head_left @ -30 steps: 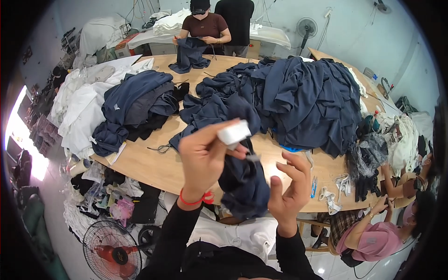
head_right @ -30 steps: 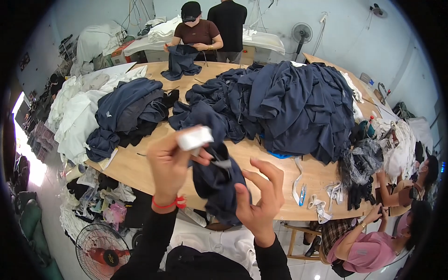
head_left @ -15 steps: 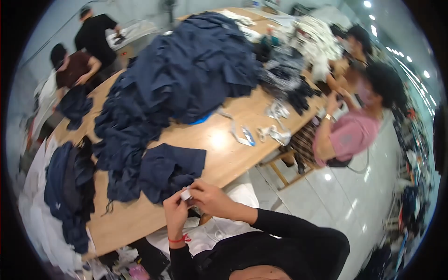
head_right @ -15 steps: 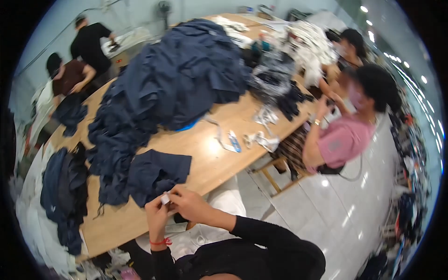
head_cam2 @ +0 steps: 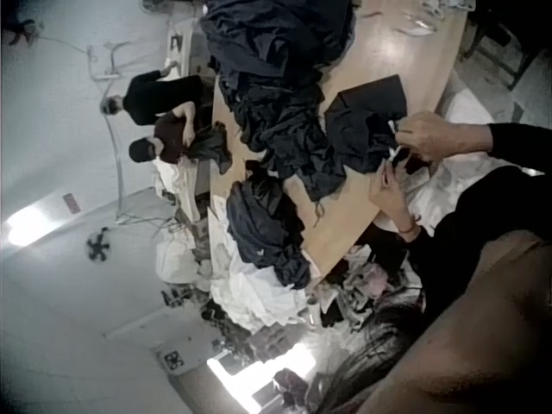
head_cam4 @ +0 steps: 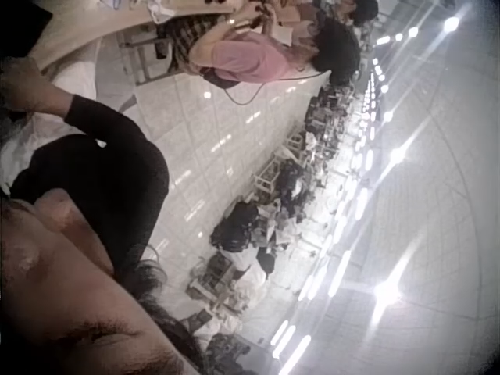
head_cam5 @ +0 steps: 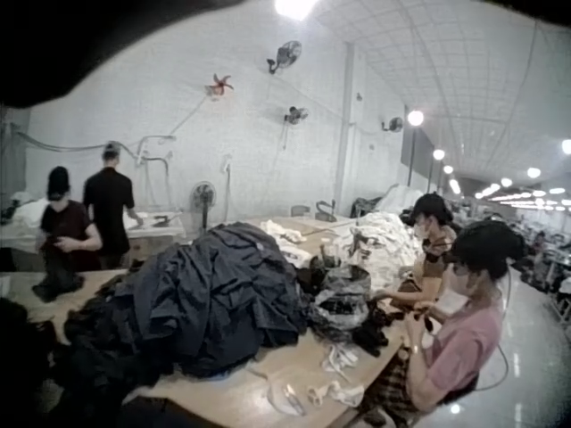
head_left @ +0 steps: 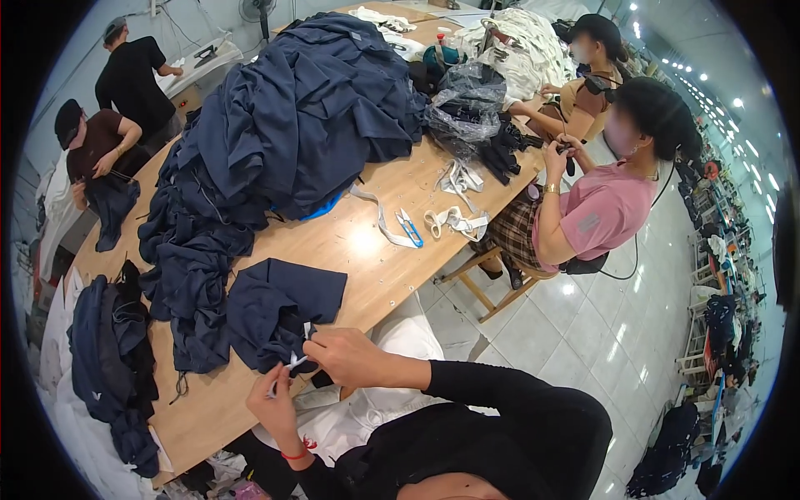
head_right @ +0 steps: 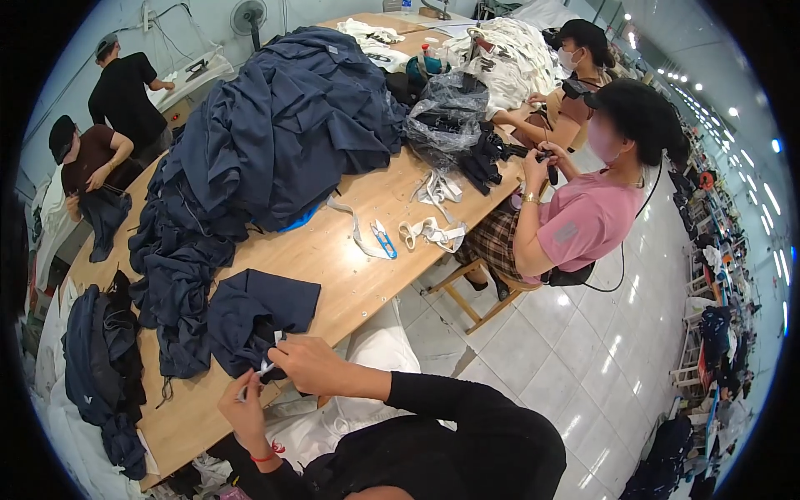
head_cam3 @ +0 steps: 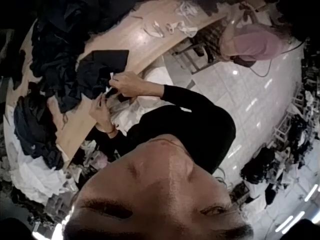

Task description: Inspecting athletic shorts and trimming loose threads using snips in a factory setting.

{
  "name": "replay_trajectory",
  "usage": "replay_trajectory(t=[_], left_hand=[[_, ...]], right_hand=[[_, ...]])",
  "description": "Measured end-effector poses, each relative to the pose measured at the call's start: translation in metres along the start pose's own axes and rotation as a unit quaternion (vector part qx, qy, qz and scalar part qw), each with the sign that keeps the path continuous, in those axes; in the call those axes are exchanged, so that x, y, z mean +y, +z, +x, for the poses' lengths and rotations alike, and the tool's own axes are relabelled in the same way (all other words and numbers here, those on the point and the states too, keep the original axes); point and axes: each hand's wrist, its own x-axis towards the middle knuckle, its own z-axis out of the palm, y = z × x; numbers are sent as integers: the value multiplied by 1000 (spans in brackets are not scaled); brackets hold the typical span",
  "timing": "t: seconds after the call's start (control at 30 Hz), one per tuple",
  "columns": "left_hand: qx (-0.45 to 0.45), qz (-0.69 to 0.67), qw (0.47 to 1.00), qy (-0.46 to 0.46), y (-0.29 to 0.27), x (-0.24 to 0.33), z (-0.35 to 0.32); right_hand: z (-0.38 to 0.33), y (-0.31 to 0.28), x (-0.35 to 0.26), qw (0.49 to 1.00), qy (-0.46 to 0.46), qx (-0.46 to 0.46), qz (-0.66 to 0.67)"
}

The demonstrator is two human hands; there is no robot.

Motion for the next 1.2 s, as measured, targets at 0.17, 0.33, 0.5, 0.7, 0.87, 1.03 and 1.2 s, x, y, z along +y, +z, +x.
replay_trajectory(t=[0.17, 0.33, 0.5, 0.7, 0.87, 1.03, 1.2], left_hand=[[-28, 61, 990, -126, 8, -17, -5], [-30, -259, 934, -243, 15, -21, 19], [-139, -236, 956, -110, 24, -9, 30], [-153, -302, 939, -66, 35, 2, 21], [-124, -358, 922, -84, 38, -2, 18], [-140, -467, 840, -238, 33, -15, 14], [24, -582, 777, -238, 15, -26, 19]], right_hand=[[-14, 10, 3, 998, -16, -50, -28], [-11, 22, -23, 992, -87, -30, -85], [18, 8, -24, 974, -194, 59, -97], [34, -11, -4, 968, -224, -7, -109], [29, 0, -13, 963, -252, 45, -91], [35, 6, 3, 976, -208, 51, -23], [19, 2, 1, 982, -182, 58, 11]])
